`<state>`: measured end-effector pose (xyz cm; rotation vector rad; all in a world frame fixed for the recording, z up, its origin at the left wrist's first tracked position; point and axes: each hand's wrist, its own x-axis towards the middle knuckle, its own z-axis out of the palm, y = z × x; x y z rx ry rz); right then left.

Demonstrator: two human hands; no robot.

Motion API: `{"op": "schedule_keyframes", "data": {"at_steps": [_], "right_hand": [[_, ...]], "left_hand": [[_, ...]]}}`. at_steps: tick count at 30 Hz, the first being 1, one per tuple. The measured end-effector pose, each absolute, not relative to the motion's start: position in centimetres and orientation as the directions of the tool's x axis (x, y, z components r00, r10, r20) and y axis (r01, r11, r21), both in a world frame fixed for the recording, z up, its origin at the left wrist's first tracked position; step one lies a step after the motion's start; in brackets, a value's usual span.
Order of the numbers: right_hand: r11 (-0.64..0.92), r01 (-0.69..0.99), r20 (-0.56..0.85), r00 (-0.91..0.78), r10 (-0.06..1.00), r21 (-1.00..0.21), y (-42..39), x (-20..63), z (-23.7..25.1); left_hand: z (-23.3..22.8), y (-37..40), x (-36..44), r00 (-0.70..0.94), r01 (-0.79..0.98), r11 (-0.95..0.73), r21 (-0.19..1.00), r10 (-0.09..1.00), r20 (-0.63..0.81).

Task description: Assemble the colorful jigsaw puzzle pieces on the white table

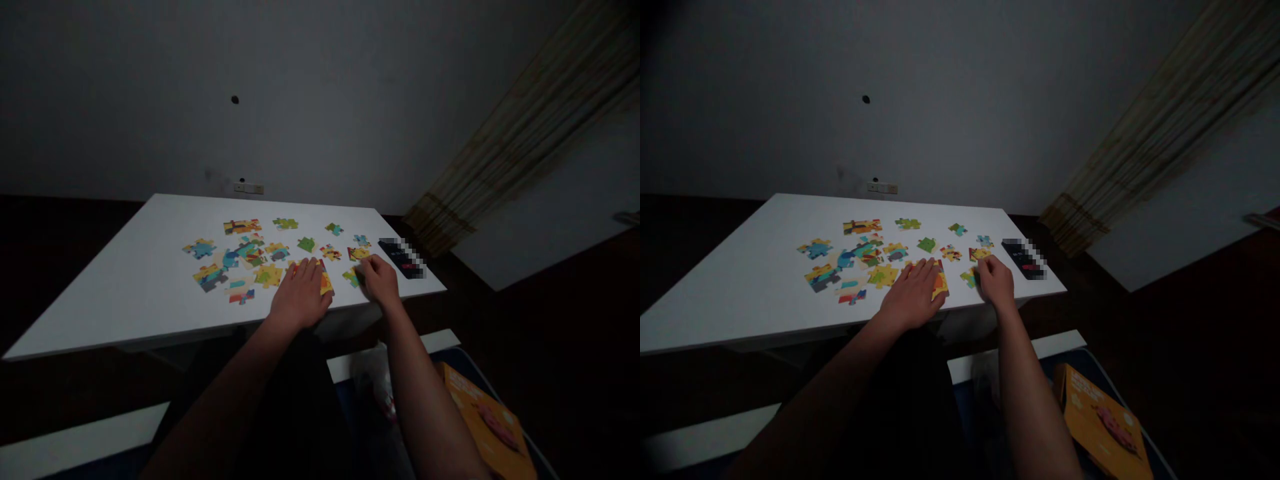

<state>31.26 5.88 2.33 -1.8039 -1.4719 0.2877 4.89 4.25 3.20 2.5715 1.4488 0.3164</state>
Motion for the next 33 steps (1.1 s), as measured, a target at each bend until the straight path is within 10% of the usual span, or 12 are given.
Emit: {"op": "schedule_keyframes", "data": {"at_steps": [11,23,33], "right_hand": [[0.153,0.832,0.307,0.022,0.951,-0.533,5.2,30.8,2.3],[0.121,0.844,0.364,0.093,0.927,-0.523,5.6,30.8,1.6],[0.085,0.831,0.352,0.138,0.926,-0.55,5.5,30.7,1.8]], "left_hand": [[2.8,4.5,4.7,0.516,0.817,-0.511,0.267,0.854,0.056],[2.4,3.4,4.0,0.738,0.624,-0.772,0.12,0.633,0.233],[2.2,2.9,4.1,0.723,0.632,-0.754,0.179,0.657,0.213]]}}
